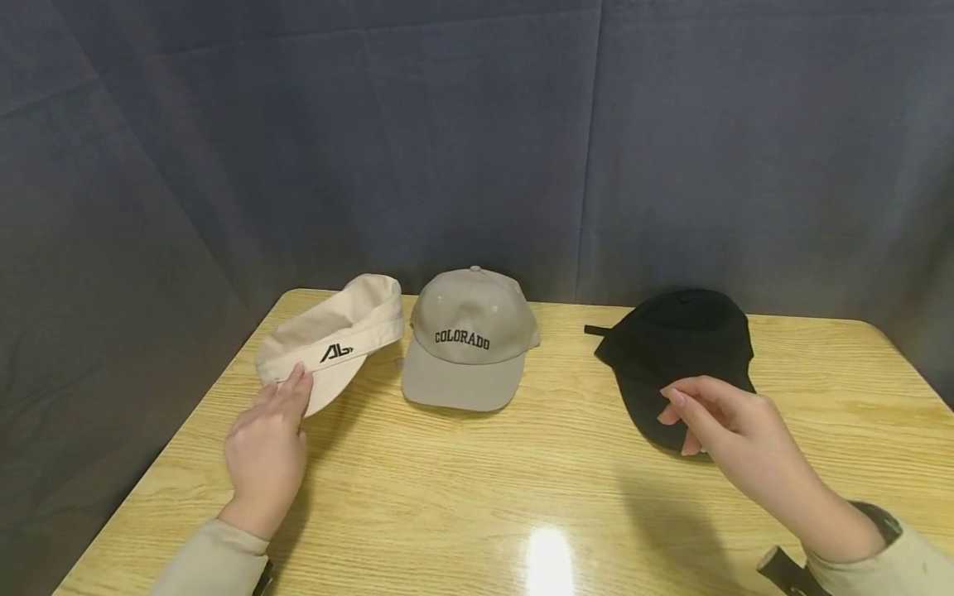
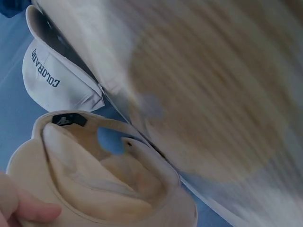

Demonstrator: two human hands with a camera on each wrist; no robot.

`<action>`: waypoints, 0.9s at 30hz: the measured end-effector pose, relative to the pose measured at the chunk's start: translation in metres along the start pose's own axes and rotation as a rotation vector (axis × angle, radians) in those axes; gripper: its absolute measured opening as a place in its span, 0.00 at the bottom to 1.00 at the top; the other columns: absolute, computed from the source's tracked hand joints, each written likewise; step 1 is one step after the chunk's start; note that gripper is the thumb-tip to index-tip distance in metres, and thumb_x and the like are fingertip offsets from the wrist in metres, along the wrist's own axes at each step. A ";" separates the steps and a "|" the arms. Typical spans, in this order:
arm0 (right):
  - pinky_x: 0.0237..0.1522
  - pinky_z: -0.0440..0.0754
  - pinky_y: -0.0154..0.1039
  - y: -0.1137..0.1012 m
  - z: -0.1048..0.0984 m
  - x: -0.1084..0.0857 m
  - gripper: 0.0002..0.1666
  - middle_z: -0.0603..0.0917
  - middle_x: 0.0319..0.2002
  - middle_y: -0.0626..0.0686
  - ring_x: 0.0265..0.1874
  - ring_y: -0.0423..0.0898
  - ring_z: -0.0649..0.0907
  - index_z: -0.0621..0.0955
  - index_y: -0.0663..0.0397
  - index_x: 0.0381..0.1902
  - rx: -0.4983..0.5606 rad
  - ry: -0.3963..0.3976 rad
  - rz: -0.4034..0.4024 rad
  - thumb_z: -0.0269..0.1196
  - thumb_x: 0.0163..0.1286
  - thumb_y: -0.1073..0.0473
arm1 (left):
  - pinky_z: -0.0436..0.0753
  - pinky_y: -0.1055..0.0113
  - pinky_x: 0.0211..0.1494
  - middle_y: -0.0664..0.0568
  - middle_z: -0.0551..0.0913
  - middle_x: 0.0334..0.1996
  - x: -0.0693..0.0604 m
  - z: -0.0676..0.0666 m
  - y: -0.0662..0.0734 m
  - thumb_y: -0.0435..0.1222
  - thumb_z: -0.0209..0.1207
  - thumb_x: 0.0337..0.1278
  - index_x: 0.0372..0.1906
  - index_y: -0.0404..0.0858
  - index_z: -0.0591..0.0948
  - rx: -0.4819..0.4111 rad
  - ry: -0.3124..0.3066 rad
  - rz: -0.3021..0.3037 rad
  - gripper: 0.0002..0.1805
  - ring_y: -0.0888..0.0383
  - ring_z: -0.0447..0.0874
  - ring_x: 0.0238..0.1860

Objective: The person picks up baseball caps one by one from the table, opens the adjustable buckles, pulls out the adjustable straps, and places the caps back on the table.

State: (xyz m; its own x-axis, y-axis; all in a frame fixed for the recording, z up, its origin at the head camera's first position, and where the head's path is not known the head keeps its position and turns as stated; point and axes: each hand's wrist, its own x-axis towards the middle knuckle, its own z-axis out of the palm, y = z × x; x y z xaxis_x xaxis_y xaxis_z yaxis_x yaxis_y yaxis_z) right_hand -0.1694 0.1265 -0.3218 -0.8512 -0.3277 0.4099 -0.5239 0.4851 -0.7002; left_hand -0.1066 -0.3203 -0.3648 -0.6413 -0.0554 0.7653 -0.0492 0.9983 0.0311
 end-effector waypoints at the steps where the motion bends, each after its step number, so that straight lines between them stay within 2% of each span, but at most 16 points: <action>1: 0.22 0.76 0.33 0.000 0.000 0.000 0.08 0.82 0.29 0.38 0.19 0.40 0.78 0.82 0.62 0.43 -0.001 0.000 0.000 0.58 0.71 0.69 | 0.81 0.50 0.35 0.45 0.84 0.50 0.000 0.000 0.001 0.14 0.57 0.31 0.48 0.31 0.84 0.003 -0.016 0.006 0.29 0.39 0.84 0.45; 7: 0.22 0.76 0.33 0.000 0.000 -0.001 0.07 0.82 0.28 0.38 0.18 0.40 0.78 0.82 0.62 0.42 -0.001 0.004 -0.006 0.58 0.71 0.69 | 0.81 0.49 0.35 0.44 0.83 0.50 -0.001 0.002 0.003 0.14 0.57 0.33 0.48 0.30 0.84 -0.005 -0.117 0.004 0.28 0.36 0.83 0.45; 15: 0.23 0.76 0.32 -0.001 0.000 -0.001 0.07 0.83 0.28 0.39 0.18 0.40 0.78 0.83 0.61 0.42 -0.001 0.005 -0.022 0.58 0.70 0.70 | 0.79 0.51 0.21 0.44 0.81 0.55 -0.001 0.002 0.007 0.14 0.56 0.34 0.51 0.31 0.83 0.003 -0.297 -0.029 0.30 0.35 0.80 0.52; 17: 0.23 0.76 0.32 -0.001 0.000 -0.001 0.07 0.82 0.28 0.39 0.18 0.39 0.78 0.82 0.61 0.42 -0.003 0.003 -0.020 0.58 0.70 0.70 | 0.79 0.49 0.21 0.41 0.79 0.56 -0.001 0.001 0.007 0.13 0.54 0.36 0.51 0.30 0.82 0.000 -0.360 -0.046 0.30 0.34 0.78 0.53; 20: 0.23 0.77 0.33 -0.001 0.000 -0.001 0.07 0.82 0.28 0.39 0.18 0.39 0.78 0.82 0.62 0.42 -0.002 0.002 -0.013 0.58 0.70 0.70 | 0.81 0.44 0.27 0.37 0.78 0.57 -0.001 -0.001 0.007 0.14 0.52 0.42 0.51 0.27 0.81 0.002 -0.433 -0.088 0.26 0.33 0.77 0.54; 24: 0.23 0.76 0.33 -0.001 -0.001 -0.002 0.08 0.83 0.28 0.38 0.18 0.39 0.78 0.82 0.62 0.43 -0.001 0.009 -0.014 0.58 0.70 0.70 | 0.79 0.36 0.36 0.35 0.78 0.56 0.000 -0.004 0.008 0.15 0.50 0.49 0.50 0.25 0.81 0.008 -0.441 -0.130 0.21 0.33 0.77 0.54; 27: 0.23 0.76 0.33 -0.001 -0.001 -0.002 0.08 0.83 0.28 0.38 0.18 0.39 0.78 0.82 0.62 0.43 -0.003 0.012 -0.019 0.58 0.70 0.70 | 0.77 0.32 0.38 0.35 0.78 0.56 0.001 -0.007 0.008 0.15 0.49 0.48 0.50 0.25 0.81 -0.007 -0.432 -0.140 0.22 0.33 0.76 0.55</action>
State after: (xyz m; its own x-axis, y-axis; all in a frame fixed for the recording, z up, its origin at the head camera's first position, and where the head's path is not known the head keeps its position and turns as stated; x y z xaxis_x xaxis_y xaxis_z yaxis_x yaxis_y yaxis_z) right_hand -0.1672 0.1276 -0.3214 -0.8414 -0.3269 0.4302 -0.5400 0.4816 -0.6903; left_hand -0.1022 -0.3118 -0.3594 -0.8894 -0.1910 0.4153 -0.1541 0.9806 0.1210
